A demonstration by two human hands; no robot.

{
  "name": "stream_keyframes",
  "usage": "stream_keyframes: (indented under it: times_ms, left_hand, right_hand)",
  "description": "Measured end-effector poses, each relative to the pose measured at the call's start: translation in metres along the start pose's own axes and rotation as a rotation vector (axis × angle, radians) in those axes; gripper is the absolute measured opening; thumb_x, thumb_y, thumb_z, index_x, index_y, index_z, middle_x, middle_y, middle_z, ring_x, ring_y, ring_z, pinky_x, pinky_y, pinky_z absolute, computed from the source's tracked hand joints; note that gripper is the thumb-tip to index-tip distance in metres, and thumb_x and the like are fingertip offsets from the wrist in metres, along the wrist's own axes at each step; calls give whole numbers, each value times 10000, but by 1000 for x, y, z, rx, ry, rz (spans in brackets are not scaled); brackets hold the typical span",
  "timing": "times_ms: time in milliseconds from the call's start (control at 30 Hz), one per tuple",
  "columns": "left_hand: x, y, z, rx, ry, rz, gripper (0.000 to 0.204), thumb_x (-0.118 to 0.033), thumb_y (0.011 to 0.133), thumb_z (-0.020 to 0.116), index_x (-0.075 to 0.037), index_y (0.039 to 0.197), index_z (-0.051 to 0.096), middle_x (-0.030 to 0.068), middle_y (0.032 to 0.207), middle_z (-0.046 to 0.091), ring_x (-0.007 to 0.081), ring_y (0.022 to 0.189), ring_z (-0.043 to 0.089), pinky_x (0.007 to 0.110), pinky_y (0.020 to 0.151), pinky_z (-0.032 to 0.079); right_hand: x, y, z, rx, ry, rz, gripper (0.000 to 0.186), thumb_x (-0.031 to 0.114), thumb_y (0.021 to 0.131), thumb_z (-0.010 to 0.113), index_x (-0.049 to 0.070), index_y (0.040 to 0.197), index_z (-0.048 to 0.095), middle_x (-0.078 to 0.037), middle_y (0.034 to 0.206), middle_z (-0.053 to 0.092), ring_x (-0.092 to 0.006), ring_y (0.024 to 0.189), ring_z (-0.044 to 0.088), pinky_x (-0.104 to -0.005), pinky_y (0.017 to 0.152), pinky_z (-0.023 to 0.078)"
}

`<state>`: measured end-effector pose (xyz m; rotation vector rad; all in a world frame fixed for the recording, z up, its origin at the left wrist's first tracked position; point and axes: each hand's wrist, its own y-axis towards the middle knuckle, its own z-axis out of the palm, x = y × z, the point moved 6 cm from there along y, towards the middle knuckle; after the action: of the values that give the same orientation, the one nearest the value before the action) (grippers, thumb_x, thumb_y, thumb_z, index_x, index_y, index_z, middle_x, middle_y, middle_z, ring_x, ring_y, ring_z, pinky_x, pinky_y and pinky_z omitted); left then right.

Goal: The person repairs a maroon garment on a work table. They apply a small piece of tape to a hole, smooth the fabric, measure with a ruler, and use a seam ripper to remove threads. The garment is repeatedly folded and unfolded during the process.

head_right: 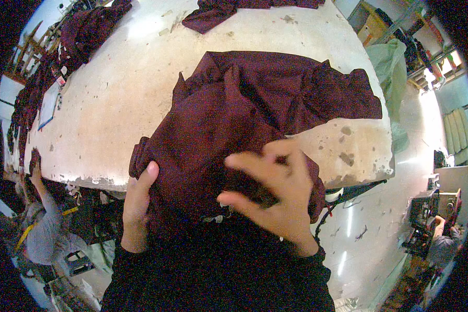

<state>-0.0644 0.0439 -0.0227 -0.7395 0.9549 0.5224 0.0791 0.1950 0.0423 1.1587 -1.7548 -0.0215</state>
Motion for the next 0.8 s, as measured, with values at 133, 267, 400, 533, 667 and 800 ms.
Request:
stream_keyframes:
  times_ms: [133, 267, 400, 533, 667, 800]
  left_hand:
    - [-6, -5, 4, -75, 33, 61, 450, -233, 872, 546, 48, 1209, 449, 168, 1170, 538, 268, 1032, 554, 378, 907, 438]
    - [-5, -5, 3, -63, 10, 70, 445, -236, 882, 536, 55, 1207, 447, 162, 1175, 537, 263, 1028, 558, 376, 898, 445]
    - [-3, -8, 0, -71, 21, 21, 483, -216, 875, 563, 38, 1253, 404, 140, 1222, 496, 224, 1101, 492, 352, 953, 381]
    - [-9, -14, 4, -27, 158, 139, 571, -214, 852, 606, 28, 1295, 339, 127, 1263, 454, 209, 1151, 445, 345, 989, 335]
    - [-12, -18, 8, -44, 187, 147, 609, -195, 828, 639, 26, 1297, 321, 128, 1264, 446, 210, 1149, 444, 352, 989, 335]
    - [-10, -19, 11, -63, 90, 159, 590, -164, 818, 649, 23, 1283, 339, 126, 1243, 462, 205, 1133, 456, 351, 976, 349]
  right_hand:
    - [-19, -16, 18, 214, 5, 24, 353, 111, 634, 768, 148, 969, 664, -36, 707, 482, -160, 604, 509, -257, 540, 444]
    - [-34, -25, 13, 233, 58, 111, 284, 28, 631, 746, 127, 889, 683, -45, 771, 559, -180, 656, 576, -282, 567, 474]
    - [-37, -23, 3, 200, 29, 89, 330, 240, 724, 697, 95, 1015, 639, -71, 842, 552, -184, 746, 559, -246, 634, 443]
    - [-43, -25, -14, -127, 216, 339, 584, 486, 834, 502, 28, 1195, 527, -110, 961, 511, -182, 801, 493, -219, 699, 378]
    - [-31, -22, -16, -163, 116, 353, 584, 446, 867, 448, 6, 1251, 477, -119, 998, 492, -191, 776, 460, -239, 692, 373]
    - [-7, -20, -3, -124, 47, 93, 407, 216, 817, 588, 6, 1160, 534, -125, 995, 521, -201, 795, 494, -244, 686, 409]
